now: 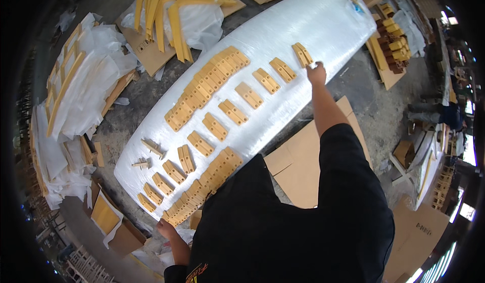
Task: The person picks up small wooden parts from a white plastic-wrapped surface and places them into a cardboard box. They repeatedly transfer the parts between the surface and the box, arranging them in rows.
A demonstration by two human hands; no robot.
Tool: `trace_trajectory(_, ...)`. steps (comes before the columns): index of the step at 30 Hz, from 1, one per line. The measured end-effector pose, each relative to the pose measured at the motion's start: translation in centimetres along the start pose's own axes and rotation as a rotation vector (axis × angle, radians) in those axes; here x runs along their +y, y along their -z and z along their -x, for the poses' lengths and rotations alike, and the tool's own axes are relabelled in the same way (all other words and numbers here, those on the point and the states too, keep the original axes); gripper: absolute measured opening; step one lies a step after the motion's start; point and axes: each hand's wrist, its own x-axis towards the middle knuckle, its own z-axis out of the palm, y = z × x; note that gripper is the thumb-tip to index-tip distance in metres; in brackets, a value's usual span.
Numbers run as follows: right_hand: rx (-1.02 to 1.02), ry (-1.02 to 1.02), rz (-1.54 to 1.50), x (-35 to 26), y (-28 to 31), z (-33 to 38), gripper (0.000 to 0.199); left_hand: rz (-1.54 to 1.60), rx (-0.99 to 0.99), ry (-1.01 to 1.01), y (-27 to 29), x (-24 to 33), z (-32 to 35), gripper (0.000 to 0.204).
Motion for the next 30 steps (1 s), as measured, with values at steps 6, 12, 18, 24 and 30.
trace_trajectory(6,-0.233,-0.008,0.092,-1.2,-3.6,-8.7,0.062,-0.043,-0.242,-0.295,-1.0,6.1,4.8,0.035)
trace_trajectory(12,-0.371,0.251,0.044,0.1,-5.3,-6.7,0.049,-0.081,-0.310,-0.186,-1.3,7.3,5.1,0.038)
trace_trajectory(18,-0.403,0.333,-0.008,-1.2,-5.3,-0.6,0.050,0.006,-0.346,-0.076,-3.2,7.3,4.3,0.036)
trace_trajectory(24,-0.452,0.349,-0.007,-3.5,-6.2,3.8,0.055,0.140,-0.345,-0.104,-4.6,4.2,0.8,0.034)
trace_trajectory(30,-0.574,0.437,-0.119,-4.4,-7.6,6.6,0.051,-0.017,-0.209,-0.199,-3.8,-2.9,-6.5,0.029)
